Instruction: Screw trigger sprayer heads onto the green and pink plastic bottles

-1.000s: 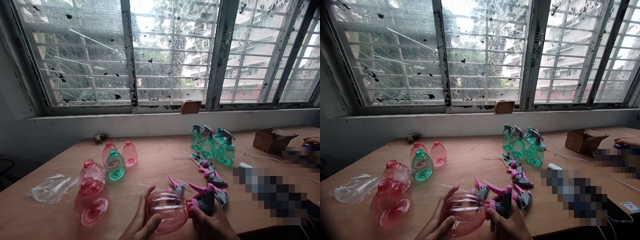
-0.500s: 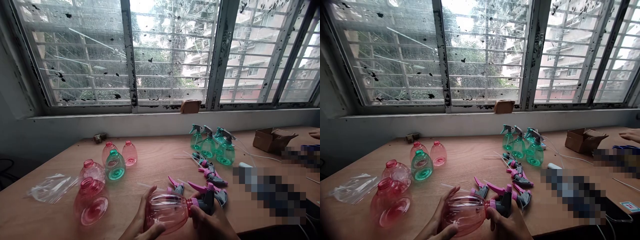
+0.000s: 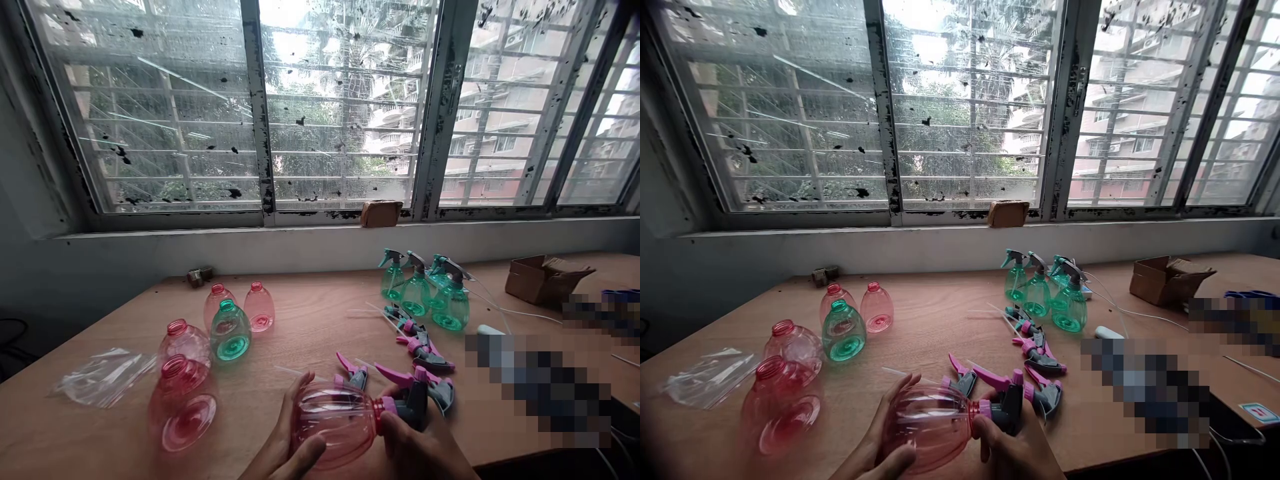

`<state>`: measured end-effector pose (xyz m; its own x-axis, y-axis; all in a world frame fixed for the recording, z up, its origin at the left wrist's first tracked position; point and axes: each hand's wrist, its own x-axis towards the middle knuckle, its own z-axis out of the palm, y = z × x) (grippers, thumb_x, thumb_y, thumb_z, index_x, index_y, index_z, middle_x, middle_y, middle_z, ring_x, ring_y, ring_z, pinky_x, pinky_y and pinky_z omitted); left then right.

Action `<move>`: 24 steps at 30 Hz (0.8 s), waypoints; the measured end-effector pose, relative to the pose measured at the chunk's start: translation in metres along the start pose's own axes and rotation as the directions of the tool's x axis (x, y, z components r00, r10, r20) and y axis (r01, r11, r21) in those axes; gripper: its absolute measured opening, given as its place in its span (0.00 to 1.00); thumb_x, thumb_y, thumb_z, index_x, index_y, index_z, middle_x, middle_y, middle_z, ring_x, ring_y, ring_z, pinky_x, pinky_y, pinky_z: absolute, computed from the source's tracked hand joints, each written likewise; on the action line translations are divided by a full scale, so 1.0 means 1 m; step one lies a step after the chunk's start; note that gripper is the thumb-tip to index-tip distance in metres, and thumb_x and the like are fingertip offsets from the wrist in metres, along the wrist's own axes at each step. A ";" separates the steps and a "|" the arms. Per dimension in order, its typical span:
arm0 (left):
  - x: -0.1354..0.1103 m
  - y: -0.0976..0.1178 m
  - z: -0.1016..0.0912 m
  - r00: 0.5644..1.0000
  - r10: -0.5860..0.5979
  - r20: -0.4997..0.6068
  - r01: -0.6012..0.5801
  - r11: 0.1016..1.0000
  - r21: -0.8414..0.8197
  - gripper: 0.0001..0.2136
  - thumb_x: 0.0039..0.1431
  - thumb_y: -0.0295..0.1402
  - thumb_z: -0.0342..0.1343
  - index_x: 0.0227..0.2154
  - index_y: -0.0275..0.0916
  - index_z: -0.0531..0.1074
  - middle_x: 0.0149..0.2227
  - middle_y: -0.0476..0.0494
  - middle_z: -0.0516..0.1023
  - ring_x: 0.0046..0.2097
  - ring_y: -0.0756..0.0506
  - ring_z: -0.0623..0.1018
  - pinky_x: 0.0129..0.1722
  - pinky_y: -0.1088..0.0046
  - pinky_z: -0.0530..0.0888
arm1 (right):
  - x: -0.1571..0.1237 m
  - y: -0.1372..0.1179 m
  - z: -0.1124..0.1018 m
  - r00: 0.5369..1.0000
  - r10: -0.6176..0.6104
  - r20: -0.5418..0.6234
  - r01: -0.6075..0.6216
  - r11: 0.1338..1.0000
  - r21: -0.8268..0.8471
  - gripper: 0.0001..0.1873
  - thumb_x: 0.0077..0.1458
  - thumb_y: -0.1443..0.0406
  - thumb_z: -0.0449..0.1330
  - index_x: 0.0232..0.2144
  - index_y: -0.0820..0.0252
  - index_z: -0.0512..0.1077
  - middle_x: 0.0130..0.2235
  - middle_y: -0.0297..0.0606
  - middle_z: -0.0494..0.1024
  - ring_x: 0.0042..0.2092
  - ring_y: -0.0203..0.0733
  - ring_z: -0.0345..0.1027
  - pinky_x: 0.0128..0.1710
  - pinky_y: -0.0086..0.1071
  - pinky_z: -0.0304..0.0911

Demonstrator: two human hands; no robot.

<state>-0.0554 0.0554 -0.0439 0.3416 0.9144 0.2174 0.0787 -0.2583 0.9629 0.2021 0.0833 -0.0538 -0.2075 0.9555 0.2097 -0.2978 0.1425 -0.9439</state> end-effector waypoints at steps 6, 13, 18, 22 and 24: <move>-0.003 -0.020 0.000 0.999 0.013 -0.033 -0.012 1.000 0.027 0.51 0.51 0.47 0.71 0.70 0.53 0.43 0.74 0.37 0.49 0.71 0.27 0.59 0.67 0.49 0.63 | 0.000 0.002 0.000 1.000 0.001 0.013 -0.001 0.999 0.042 0.25 0.50 0.48 0.76 0.34 0.62 0.74 0.20 0.32 0.76 0.20 0.36 0.67 0.21 0.26 0.61; -0.001 -0.019 -0.003 0.999 0.010 -0.046 -0.011 1.000 -0.017 0.38 0.64 0.56 0.54 0.69 0.50 0.43 0.74 0.33 0.50 0.72 0.29 0.57 0.70 0.46 0.54 | 0.000 0.003 0.000 1.000 -0.012 0.004 0.012 0.998 0.058 0.24 0.49 0.49 0.76 0.33 0.62 0.75 0.20 0.31 0.75 0.21 0.36 0.66 0.21 0.25 0.64; -0.004 -0.016 0.001 1.000 0.015 -0.022 -0.015 1.000 0.004 0.50 0.54 0.49 0.69 0.70 0.53 0.40 0.74 0.35 0.47 0.72 0.28 0.55 0.70 0.46 0.54 | 0.000 -0.001 0.001 1.000 -0.018 -0.009 0.019 1.000 0.021 0.25 0.49 0.48 0.76 0.33 0.62 0.75 0.21 0.32 0.76 0.21 0.37 0.67 0.21 0.27 0.65; -0.003 -0.024 0.001 1.000 0.015 -0.016 -0.016 0.999 -0.034 0.52 0.52 0.51 0.70 0.70 0.53 0.41 0.74 0.36 0.48 0.73 0.28 0.53 0.70 0.47 0.54 | 0.000 -0.002 0.001 1.000 -0.021 0.007 0.020 1.000 0.010 0.25 0.50 0.47 0.75 0.33 0.62 0.75 0.21 0.32 0.76 0.22 0.37 0.67 0.21 0.26 0.65; -0.001 -0.028 -0.002 0.999 0.003 -0.038 -0.006 0.998 -0.066 0.44 0.58 0.56 0.61 0.70 0.49 0.45 0.73 0.33 0.52 0.72 0.29 0.56 0.69 0.47 0.56 | 0.000 -0.002 0.001 1.000 -0.020 0.009 0.020 1.000 0.004 0.25 0.50 0.47 0.75 0.33 0.62 0.76 0.22 0.33 0.76 0.22 0.36 0.66 0.21 0.26 0.65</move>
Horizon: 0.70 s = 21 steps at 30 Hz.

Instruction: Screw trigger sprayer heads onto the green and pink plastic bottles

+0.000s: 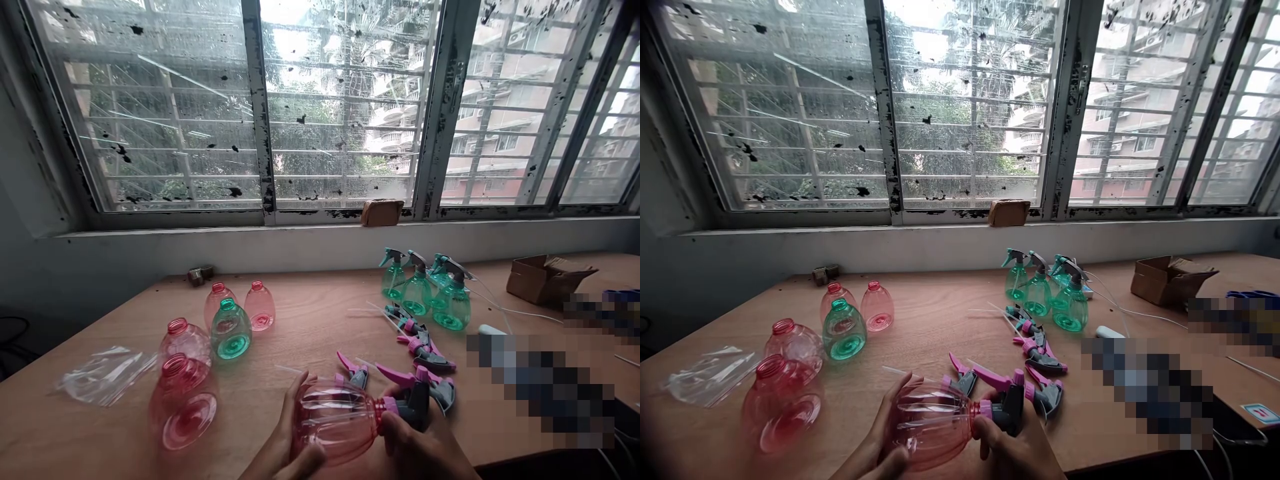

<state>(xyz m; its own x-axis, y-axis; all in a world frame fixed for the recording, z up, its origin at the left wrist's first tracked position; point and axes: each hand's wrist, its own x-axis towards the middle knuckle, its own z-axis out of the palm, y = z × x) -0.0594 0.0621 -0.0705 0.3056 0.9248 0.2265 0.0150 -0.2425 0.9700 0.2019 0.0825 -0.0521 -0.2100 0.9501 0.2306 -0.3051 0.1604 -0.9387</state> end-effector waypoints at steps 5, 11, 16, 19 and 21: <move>0.002 0.005 -0.004 0.999 -0.035 -0.026 0.035 0.999 0.004 0.36 0.64 0.57 0.54 0.67 0.48 0.50 0.70 0.32 0.58 0.71 0.31 0.59 0.70 0.45 0.53 | 0.001 0.003 -0.002 1.000 -0.009 -0.018 0.008 0.999 -0.034 0.26 0.51 0.47 0.75 0.33 0.63 0.75 0.20 0.32 0.76 0.20 0.35 0.67 0.21 0.25 0.63; -0.006 0.016 0.000 0.999 0.005 0.043 -0.008 0.996 0.084 0.45 0.56 0.46 0.69 0.70 0.54 0.46 0.73 0.40 0.52 0.73 0.33 0.55 0.73 0.53 0.48 | 0.002 0.007 -0.004 0.997 -0.014 -0.070 0.015 1.000 0.008 0.25 0.50 0.48 0.76 0.34 0.61 0.73 0.20 0.33 0.78 0.19 0.38 0.68 0.20 0.27 0.64; -0.003 0.001 -0.002 0.995 0.063 0.080 -0.067 0.997 0.042 0.50 0.52 0.52 0.69 0.70 0.58 0.42 0.74 0.39 0.50 0.70 0.28 0.60 0.69 0.49 0.56 | 0.001 0.005 -0.001 0.999 -0.015 -0.033 0.015 1.000 0.010 0.25 0.50 0.49 0.75 0.34 0.62 0.74 0.19 0.31 0.76 0.19 0.36 0.67 0.20 0.26 0.62; 0.001 -0.003 -0.004 0.999 0.031 0.041 -0.032 0.999 0.026 0.42 0.59 0.60 0.57 0.70 0.52 0.46 0.73 0.34 0.53 0.70 0.27 0.61 0.67 0.45 0.58 | 0.000 0.003 -0.001 1.000 0.005 -0.026 -0.005 1.000 0.012 0.25 0.50 0.48 0.75 0.34 0.62 0.74 0.20 0.33 0.77 0.19 0.37 0.67 0.20 0.26 0.62; 0.002 -0.002 -0.005 1.000 0.011 0.009 -0.011 0.999 0.031 0.38 0.62 0.61 0.51 0.69 0.50 0.49 0.72 0.32 0.56 0.71 0.28 0.59 0.69 0.44 0.55 | 0.000 0.003 -0.001 0.999 0.029 -0.024 -0.029 0.999 0.018 0.25 0.49 0.48 0.76 0.33 0.62 0.74 0.20 0.34 0.77 0.18 0.37 0.67 0.19 0.26 0.61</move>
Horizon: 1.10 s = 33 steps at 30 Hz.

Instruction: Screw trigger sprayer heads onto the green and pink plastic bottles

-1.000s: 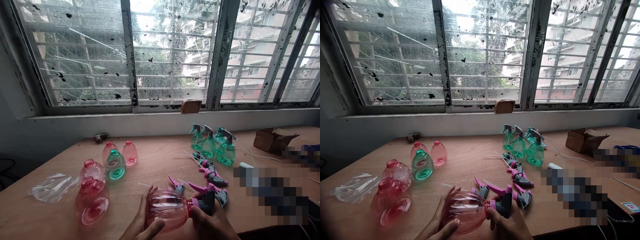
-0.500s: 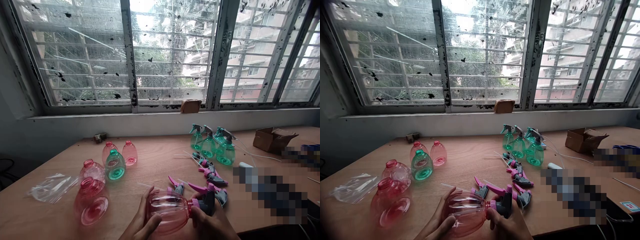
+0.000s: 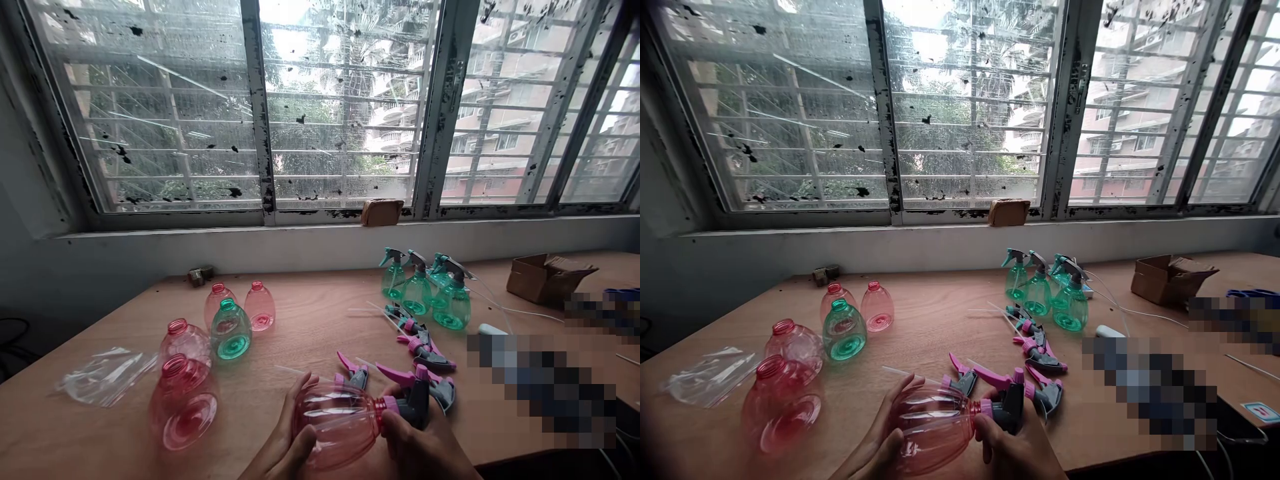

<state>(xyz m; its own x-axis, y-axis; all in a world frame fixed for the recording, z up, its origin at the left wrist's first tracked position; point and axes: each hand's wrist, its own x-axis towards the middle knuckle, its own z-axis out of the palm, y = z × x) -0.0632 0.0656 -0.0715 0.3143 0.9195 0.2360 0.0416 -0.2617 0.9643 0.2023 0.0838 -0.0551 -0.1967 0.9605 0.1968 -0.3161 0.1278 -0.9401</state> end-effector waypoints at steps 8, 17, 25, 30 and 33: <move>-0.003 0.029 0.006 0.998 -0.066 0.015 0.068 0.989 -0.130 0.40 0.57 0.50 0.67 0.66 0.51 0.53 0.71 0.36 0.58 0.69 0.30 0.63 0.68 0.48 0.60 | 0.001 0.002 -0.005 1.000 0.028 0.000 -0.028 0.999 -0.032 0.28 0.47 0.47 0.77 0.37 0.62 0.73 0.18 0.33 0.77 0.18 0.39 0.67 0.20 0.27 0.59; -0.002 0.034 0.004 0.995 -0.072 0.063 0.081 0.987 -0.140 0.42 0.58 0.59 0.59 0.68 0.46 0.53 0.70 0.34 0.64 0.71 0.28 0.61 0.70 0.46 0.54 | 0.000 0.000 -0.005 0.999 0.018 0.029 -0.014 0.989 -0.147 0.27 0.50 0.45 0.74 0.34 0.63 0.75 0.20 0.33 0.74 0.20 0.39 0.66 0.21 0.30 0.56; -0.005 0.028 0.007 0.995 -0.096 0.000 0.095 0.993 -0.065 0.42 0.56 0.50 0.68 0.67 0.49 0.53 0.72 0.37 0.59 0.71 0.30 0.60 0.71 0.51 0.53 | 0.002 0.002 -0.005 1.000 0.021 0.010 -0.019 0.987 -0.162 0.28 0.49 0.44 0.73 0.35 0.62 0.73 0.18 0.32 0.75 0.19 0.40 0.66 0.20 0.29 0.57; -0.008 0.032 0.008 0.999 -0.052 0.013 0.052 0.999 0.001 0.50 0.51 0.44 0.74 0.70 0.52 0.47 0.74 0.39 0.52 0.73 0.31 0.56 0.73 0.54 0.49 | 0.002 0.001 -0.003 1.000 0.018 0.005 -0.018 0.993 -0.112 0.27 0.48 0.45 0.74 0.34 0.61 0.73 0.19 0.31 0.74 0.19 0.38 0.65 0.20 0.29 0.60; -0.004 0.026 0.006 0.999 -0.046 0.002 0.046 0.998 -0.038 0.41 0.59 0.54 0.62 0.69 0.49 0.50 0.73 0.36 0.54 0.73 0.30 0.54 0.72 0.50 0.50 | 0.001 0.000 -0.002 1.000 0.014 0.010 -0.013 0.994 -0.111 0.26 0.49 0.46 0.74 0.33 0.62 0.74 0.18 0.31 0.74 0.19 0.38 0.64 0.21 0.29 0.60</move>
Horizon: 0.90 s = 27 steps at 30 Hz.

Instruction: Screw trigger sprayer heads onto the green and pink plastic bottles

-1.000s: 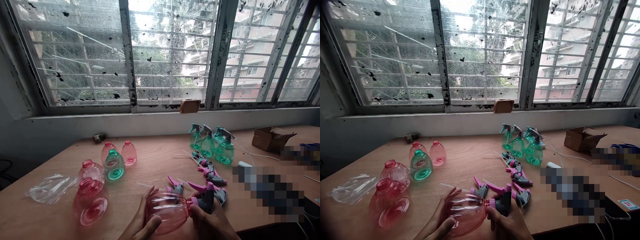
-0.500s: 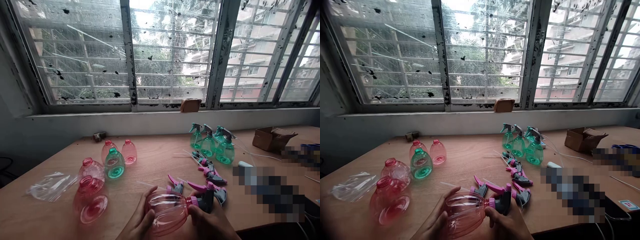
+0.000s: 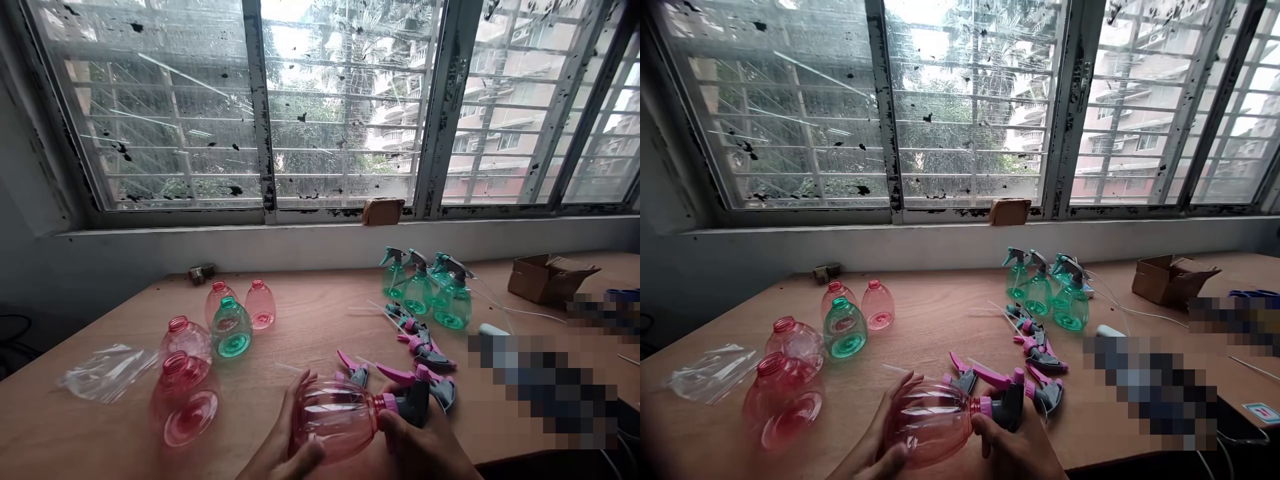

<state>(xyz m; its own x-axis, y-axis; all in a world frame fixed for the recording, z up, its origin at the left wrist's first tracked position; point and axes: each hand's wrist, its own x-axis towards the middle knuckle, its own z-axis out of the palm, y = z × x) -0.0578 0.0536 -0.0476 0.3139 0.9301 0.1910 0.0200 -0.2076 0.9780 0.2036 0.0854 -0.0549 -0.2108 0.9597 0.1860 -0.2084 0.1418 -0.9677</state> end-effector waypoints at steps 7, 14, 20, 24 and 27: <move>-0.003 0.010 0.002 0.998 -0.058 -0.027 0.059 0.998 0.032 0.42 0.60 0.49 0.65 0.69 0.50 0.47 0.74 0.39 0.52 0.73 0.33 0.54 0.73 0.52 0.49 | 0.001 -0.001 -0.001 0.999 -0.011 -0.038 0.011 1.000 -0.009 0.28 0.50 0.45 0.74 0.35 0.63 0.74 0.18 0.32 0.74 0.19 0.38 0.65 0.20 0.28 0.56; -0.003 0.009 -0.001 1.000 -0.025 -0.003 0.025 0.999 0.028 0.40 0.60 0.54 0.61 0.69 0.48 0.51 0.73 0.38 0.57 0.74 0.33 0.54 0.73 0.52 0.48 | 0.000 0.000 0.001 0.998 -0.033 -0.055 0.033 0.999 -0.016 0.28 0.50 0.45 0.73 0.37 0.62 0.74 0.19 0.33 0.75 0.19 0.40 0.65 0.20 0.29 0.54; 0.004 -0.009 -0.002 0.998 -0.016 -0.062 0.016 1.000 -0.005 0.35 0.62 0.56 0.57 0.67 0.50 0.55 0.72 0.36 0.58 0.72 0.30 0.58 0.71 0.45 0.50 | 0.000 -0.003 0.002 0.998 -0.007 -0.061 0.005 1.000 -0.023 0.28 0.48 0.44 0.74 0.34 0.62 0.75 0.19 0.34 0.76 0.19 0.41 0.65 0.19 0.30 0.56; -0.003 -0.001 0.001 1.000 -0.017 0.007 0.018 0.998 -0.061 0.44 0.55 0.49 0.69 0.68 0.52 0.49 0.74 0.38 0.53 0.73 0.32 0.56 0.71 0.49 0.53 | 0.000 -0.004 0.000 0.998 -0.004 -0.065 0.004 1.000 0.008 0.28 0.50 0.46 0.74 0.38 0.62 0.74 0.19 0.35 0.78 0.19 0.42 0.68 0.20 0.30 0.62; -0.007 0.005 0.000 0.997 -0.012 0.071 0.016 0.998 -0.055 0.46 0.55 0.46 0.70 0.70 0.55 0.48 0.74 0.44 0.53 0.74 0.33 0.55 0.72 0.54 0.51 | 0.000 -0.003 -0.001 1.000 -0.024 -0.016 0.025 1.000 0.013 0.26 0.52 0.47 0.73 0.37 0.62 0.74 0.19 0.36 0.78 0.20 0.43 0.69 0.20 0.31 0.66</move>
<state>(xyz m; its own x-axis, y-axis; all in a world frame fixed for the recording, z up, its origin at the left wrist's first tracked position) -0.0597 0.0465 -0.0441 0.3806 0.9084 0.1728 -0.0269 -0.1759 0.9840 0.2056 0.0850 -0.0518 -0.1907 0.9596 0.2070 -0.2264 0.1622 -0.9604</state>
